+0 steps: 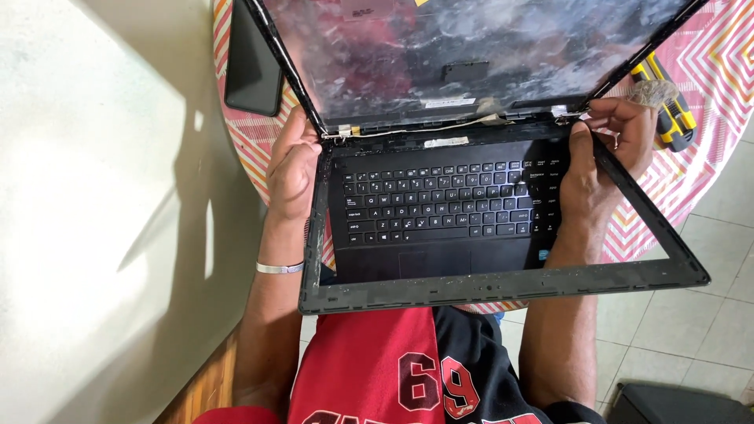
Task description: The person removes the plastic screen bezel from an open laptop using a red prying tool. They carefully pry the bezel away from the screen edges, detach it, and set it aside on the table.
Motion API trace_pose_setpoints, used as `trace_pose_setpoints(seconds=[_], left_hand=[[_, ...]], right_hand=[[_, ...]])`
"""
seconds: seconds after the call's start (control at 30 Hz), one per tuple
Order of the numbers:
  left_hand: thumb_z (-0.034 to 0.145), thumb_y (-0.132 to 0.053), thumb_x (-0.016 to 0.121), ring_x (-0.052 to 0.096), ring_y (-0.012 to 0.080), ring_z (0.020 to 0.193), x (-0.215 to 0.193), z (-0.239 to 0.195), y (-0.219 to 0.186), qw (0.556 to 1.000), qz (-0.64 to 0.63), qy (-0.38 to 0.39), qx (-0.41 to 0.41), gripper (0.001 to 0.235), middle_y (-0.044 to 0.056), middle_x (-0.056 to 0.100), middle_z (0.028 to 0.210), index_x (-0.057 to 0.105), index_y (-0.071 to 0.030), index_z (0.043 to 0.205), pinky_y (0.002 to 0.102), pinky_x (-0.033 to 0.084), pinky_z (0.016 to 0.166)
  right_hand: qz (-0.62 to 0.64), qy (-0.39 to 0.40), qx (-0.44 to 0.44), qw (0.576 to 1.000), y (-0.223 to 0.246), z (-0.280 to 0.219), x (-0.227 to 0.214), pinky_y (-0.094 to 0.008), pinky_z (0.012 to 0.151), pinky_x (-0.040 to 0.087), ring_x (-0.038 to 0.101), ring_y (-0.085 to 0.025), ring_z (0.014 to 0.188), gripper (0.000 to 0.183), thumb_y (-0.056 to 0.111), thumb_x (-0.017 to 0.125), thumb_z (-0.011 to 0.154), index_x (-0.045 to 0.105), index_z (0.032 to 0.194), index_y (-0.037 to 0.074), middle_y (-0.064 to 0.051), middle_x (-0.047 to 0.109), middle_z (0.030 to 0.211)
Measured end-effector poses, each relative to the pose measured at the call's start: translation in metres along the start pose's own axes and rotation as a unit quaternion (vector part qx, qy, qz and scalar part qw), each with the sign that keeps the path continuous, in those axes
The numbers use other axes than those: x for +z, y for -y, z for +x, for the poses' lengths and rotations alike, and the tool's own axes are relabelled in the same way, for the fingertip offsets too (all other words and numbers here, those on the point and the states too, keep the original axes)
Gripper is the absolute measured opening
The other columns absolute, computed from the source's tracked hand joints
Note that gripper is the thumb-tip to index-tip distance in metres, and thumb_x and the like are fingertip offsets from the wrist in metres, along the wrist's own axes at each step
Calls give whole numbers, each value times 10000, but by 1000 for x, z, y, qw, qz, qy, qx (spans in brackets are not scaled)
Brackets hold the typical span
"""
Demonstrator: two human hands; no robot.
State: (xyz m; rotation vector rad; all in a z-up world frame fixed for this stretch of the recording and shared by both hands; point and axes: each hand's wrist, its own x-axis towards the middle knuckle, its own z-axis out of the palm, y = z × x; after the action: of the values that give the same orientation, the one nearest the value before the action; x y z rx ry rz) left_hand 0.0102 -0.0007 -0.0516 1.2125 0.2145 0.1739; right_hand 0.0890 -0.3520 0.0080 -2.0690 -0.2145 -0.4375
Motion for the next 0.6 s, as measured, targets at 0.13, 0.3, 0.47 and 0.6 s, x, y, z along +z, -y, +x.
trace_pose_setpoints(seconds=[0.13, 0.3, 0.47, 0.6], left_hand=[[830, -79, 445, 494, 155, 1071, 10, -4, -22, 996, 75, 42, 21, 656, 71, 614, 1228, 496, -1, 1479, 279, 338, 1025], [846, -75, 478, 525, 181, 1258, 2, -7, -12, 999, 29, 28, 22, 666, 101, 575, 1454, 473, 10, 1507, 301, 348, 1133], [833, -144, 457, 560, 221, 1280, 0, -7, -8, 997, 1, 56, 44, 659, 133, 603, 1428, 498, 9, 1473, 338, 382, 1140], [821, -21, 443, 537, 197, 1162, -2, -11, -1, 999, -22, 25, 21, 698, 141, 599, 1308, 457, -4, 1519, 319, 398, 1072]], right_hand=[[9, -1, 28, 1000, -5, 1, -1, -298, 774, 457, 554, -200, 918, 192, -46, 604, 967, 578, 1155, -21, -130, 571, 1018], [-36, 10, -6, 999, -6, 1, -8, -311, 725, 454, 614, -211, 889, 100, 12, 662, 1071, 604, 1144, -25, -132, 607, 993], [-62, 35, -137, 988, -10, 1, -20, -452, 868, 454, 580, -337, 947, 238, 105, 677, 1170, 646, 1036, -89, -208, 658, 1023], [-70, 4, -114, 991, -17, -13, -23, -408, 728, 396, 537, -292, 864, 336, 190, 730, 1164, 644, 955, -59, -161, 549, 947]])
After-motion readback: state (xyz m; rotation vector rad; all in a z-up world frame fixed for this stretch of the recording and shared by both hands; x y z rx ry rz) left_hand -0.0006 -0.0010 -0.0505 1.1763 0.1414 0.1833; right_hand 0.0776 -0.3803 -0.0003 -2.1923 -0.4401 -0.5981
